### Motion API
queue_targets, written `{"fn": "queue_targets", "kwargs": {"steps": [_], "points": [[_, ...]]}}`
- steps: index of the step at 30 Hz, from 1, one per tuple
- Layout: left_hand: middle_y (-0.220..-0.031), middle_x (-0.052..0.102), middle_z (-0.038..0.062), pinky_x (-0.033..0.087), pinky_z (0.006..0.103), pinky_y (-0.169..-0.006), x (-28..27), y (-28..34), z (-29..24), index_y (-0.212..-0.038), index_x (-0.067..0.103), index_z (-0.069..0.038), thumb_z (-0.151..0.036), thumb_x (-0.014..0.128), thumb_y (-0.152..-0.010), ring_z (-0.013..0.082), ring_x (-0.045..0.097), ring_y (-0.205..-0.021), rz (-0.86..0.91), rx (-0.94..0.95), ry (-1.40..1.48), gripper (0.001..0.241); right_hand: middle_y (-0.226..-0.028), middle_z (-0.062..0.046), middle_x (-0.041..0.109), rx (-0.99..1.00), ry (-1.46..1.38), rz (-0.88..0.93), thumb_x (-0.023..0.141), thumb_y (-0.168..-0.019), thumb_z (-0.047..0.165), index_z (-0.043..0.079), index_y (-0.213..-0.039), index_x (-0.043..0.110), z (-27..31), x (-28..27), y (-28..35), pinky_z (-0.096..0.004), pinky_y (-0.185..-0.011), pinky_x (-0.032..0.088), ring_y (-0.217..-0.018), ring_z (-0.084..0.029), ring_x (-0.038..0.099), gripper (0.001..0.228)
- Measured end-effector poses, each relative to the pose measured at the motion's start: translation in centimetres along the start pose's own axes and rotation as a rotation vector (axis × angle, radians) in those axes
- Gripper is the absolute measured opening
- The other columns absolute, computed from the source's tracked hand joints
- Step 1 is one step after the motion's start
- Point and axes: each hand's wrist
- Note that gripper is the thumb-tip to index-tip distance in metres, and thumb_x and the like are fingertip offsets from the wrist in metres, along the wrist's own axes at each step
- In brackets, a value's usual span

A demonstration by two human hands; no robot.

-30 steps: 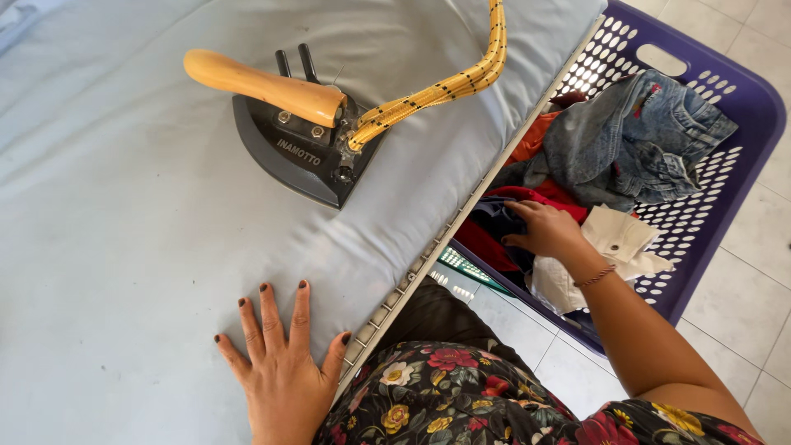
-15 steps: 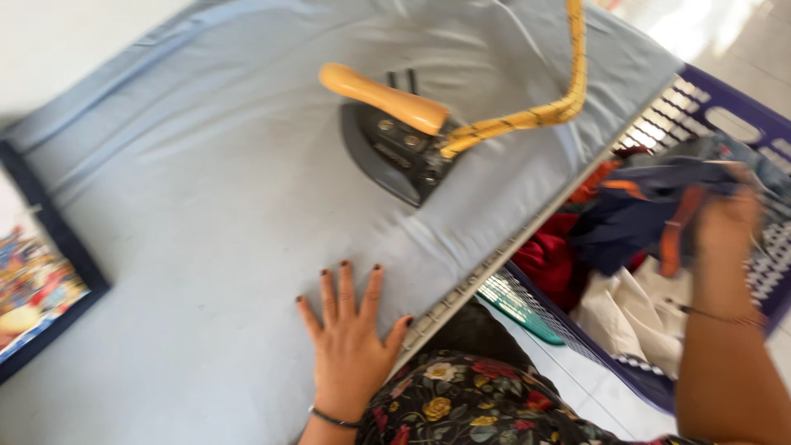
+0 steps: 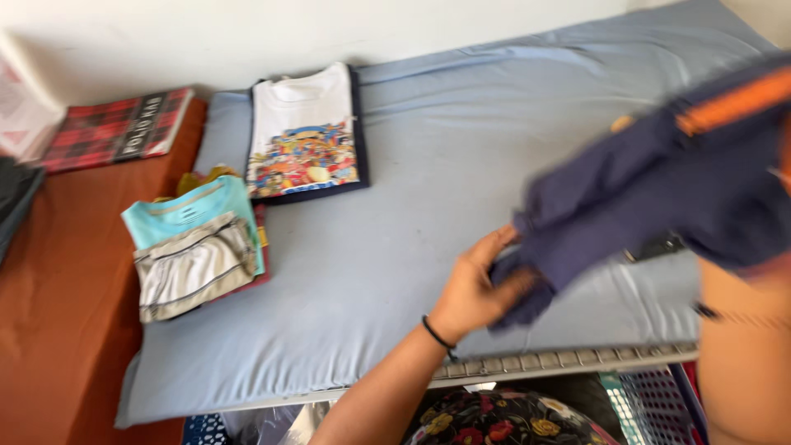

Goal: The person irons a white t-shirt on an ironing board, smoothing it with both hands and using a steam iron. After finishing, the person folds the white t-shirt and places it on a stack. Then, the person picks up a dark blue t-shirt, turns it inside out, lays it flat, and begins ironing it.

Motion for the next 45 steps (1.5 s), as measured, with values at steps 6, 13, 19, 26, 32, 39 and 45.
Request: {"fn": "queue_targets", "kwargs": {"steps": [6, 13, 19, 26, 32, 39, 45], "points": [[-0.098, 0.072, 0.007, 0.053, 0.0275, -0.077, -10.7, -5.0, 9.1, -0.123, 0.063, -0.001, -0.02, 0.064, -0.098, 0.0114, 0.063, -0.088, -0.384, -0.507, 0.181, 0.032, -0.126, -0.017, 0.06, 0.004, -0.021, 0.099, 0.057, -0.084, -0.011, 0.003, -0.129, 0.059, 2.4, 13.7, 4.6, -0.037, -0.088, 0.048, -0.109, -0.027, 0.056, 0.046], [-0.118, 0.067, 0.002, 0.054, 0.0311, -0.087, -14.8, -5.7, 11.9, -0.135, 0.058, -0.011, -0.023, 0.058, -0.096, 0.0143, 0.066, -0.106, -0.551, -0.56, 0.823, 0.04, -0.098, -0.007, 0.071, -0.063, -0.264, 0.819, 0.086, -0.075, 0.031, 0.006, -0.106, 0.067, 8.0, 19.5, 14.3, -0.035, -0.079, 0.055, -0.09, -0.021, 0.07, 0.044], [-0.147, 0.055, 0.006, 0.049, 0.0348, -0.102, -15.1, -4.0, 9.1, -0.161, 0.033, -0.017, -0.008, 0.044, -0.086, 0.0182, 0.061, -0.122, -0.182, -0.303, 1.094, 0.076, -0.105, -0.008, 0.068, -0.304, -0.153, 0.489, 0.081, -0.079, 0.033, 0.006, -0.106, 0.066, 9.0, 19.9, 14.7, -0.041, -0.086, 0.049, -0.099, -0.028, 0.064, 0.041], [-0.153, 0.048, 0.005, 0.045, 0.0354, -0.112, -13.6, -3.7, 9.3, -0.165, 0.023, -0.013, -0.009, 0.037, -0.097, 0.0134, 0.057, -0.129, -0.123, -0.391, 0.866, 0.069, -0.106, -0.006, 0.069, -0.33, -0.307, 0.463, 0.081, -0.081, 0.027, 0.007, -0.107, 0.067, 9.4, 18.3, 14.1, -0.038, -0.089, 0.048, -0.099, -0.026, 0.064, 0.036], [-0.142, 0.05, 0.014, 0.043, 0.0409, -0.119, -10.9, -3.2, 12.2, -0.163, 0.032, 0.007, -0.034, 0.04, -0.122, 0.0193, 0.054, -0.131, 0.048, -0.429, 0.756, 0.059, -0.101, -0.006, 0.071, -0.302, -0.237, 0.483, 0.078, -0.079, 0.015, 0.005, -0.1, 0.067, 10.2, 18.0, 14.4, -0.04, -0.087, 0.047, -0.097, -0.027, 0.066, 0.026], [-0.15, 0.047, 0.004, 0.039, 0.038, -0.118, -10.9, -3.5, 9.9, -0.167, 0.017, -0.021, -0.041, 0.037, -0.109, 0.013, 0.05, -0.132, 0.055, -0.429, 0.538, 0.064, -0.09, -0.002, 0.073, -0.224, -0.254, 0.551, 0.081, -0.079, 0.012, 0.007, -0.094, 0.067, 9.6, 17.8, 14.3, -0.038, -0.086, 0.048, -0.088, -0.024, 0.068, 0.02], [-0.152, 0.044, 0.004, 0.036, 0.0392, -0.119, -10.6, -3.8, 8.3, -0.167, 0.014, -0.024, -0.044, 0.034, -0.109, 0.0141, 0.047, -0.133, 0.074, -0.434, 0.523, 0.065, -0.087, 0.0, 0.073, -0.215, -0.197, 0.51, 0.081, -0.08, 0.011, 0.008, -0.09, 0.066, 9.8, 17.9, 14.5, -0.038, -0.087, 0.049, -0.087, -0.024, 0.07, 0.018]]}}
Point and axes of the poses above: each hand's wrist, its own y-axis away from the middle knuckle, its own x-axis out of the palm, z = x × y
